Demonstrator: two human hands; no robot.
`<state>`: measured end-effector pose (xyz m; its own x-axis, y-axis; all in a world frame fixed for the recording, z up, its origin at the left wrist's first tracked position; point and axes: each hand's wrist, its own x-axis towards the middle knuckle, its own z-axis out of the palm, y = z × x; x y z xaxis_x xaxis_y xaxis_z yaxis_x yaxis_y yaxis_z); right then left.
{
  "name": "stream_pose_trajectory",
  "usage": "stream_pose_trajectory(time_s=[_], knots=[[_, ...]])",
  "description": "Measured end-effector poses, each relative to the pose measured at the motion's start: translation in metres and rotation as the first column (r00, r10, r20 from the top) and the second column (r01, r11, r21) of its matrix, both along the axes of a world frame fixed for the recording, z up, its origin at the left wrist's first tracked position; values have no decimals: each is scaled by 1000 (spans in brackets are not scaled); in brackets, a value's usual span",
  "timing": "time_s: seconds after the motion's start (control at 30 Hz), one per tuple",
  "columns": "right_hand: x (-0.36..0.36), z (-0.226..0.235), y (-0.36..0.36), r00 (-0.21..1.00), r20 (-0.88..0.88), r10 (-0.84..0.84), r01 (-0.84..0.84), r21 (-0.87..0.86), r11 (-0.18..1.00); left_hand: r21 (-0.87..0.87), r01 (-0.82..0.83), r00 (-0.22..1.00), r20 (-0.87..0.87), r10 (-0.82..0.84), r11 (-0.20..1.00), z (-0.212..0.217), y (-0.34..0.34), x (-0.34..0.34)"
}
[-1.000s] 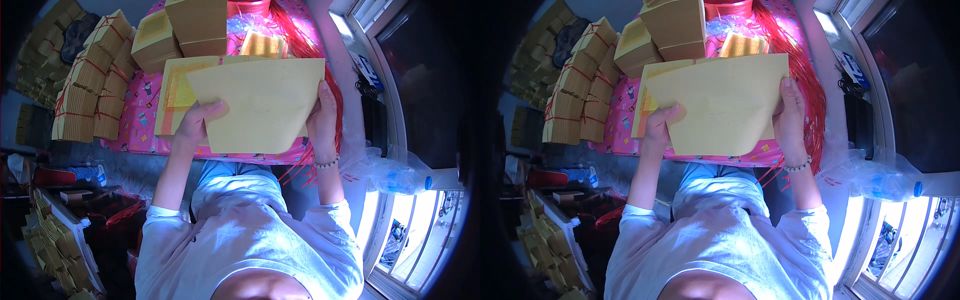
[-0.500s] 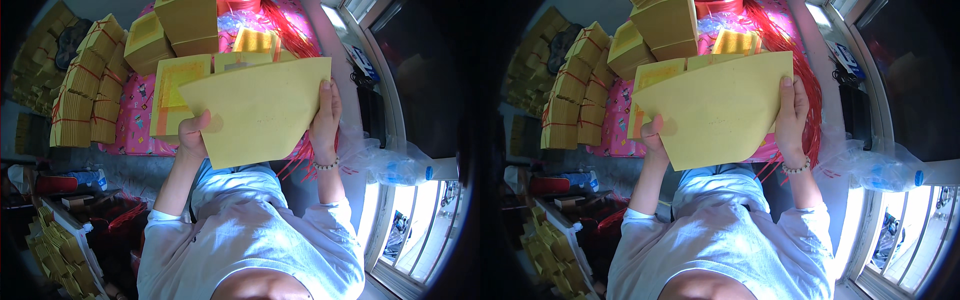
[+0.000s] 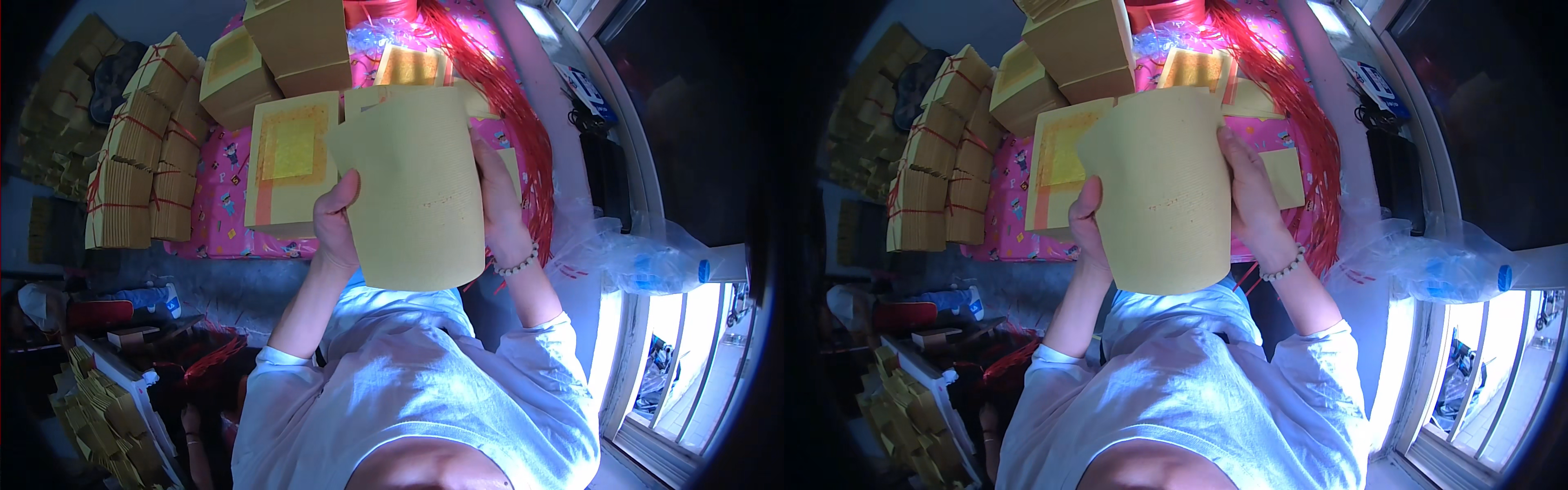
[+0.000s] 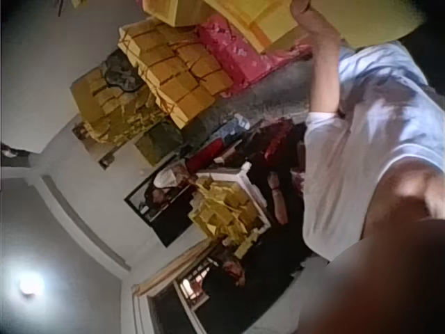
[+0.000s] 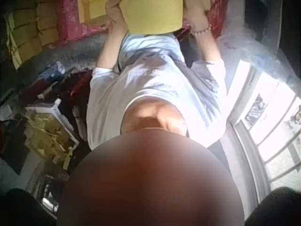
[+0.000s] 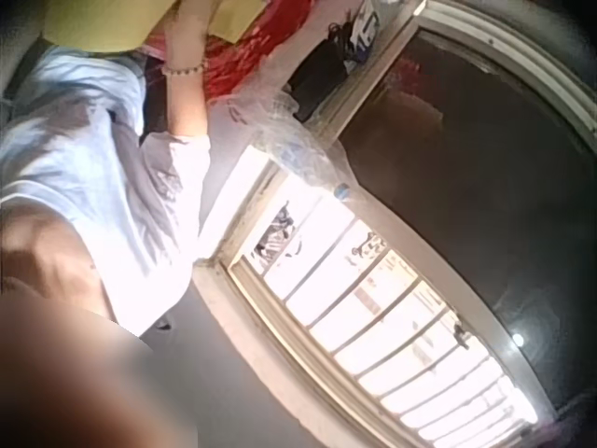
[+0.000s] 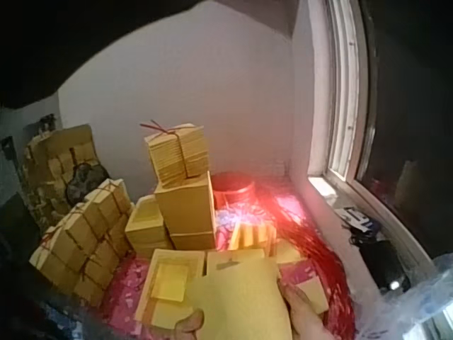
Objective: Inspecting, flipping, and stacking sheets of yellow joss paper.
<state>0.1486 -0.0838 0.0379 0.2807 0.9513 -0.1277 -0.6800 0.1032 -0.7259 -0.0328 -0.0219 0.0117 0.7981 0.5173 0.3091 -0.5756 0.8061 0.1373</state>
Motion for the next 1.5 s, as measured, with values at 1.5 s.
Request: stream_pose_trajectory(time_s=[1.5], knots=[[-23,8,43,511,838,-189,-173,316,933,914,-355,250,-108,962,195,12,43,-7]])
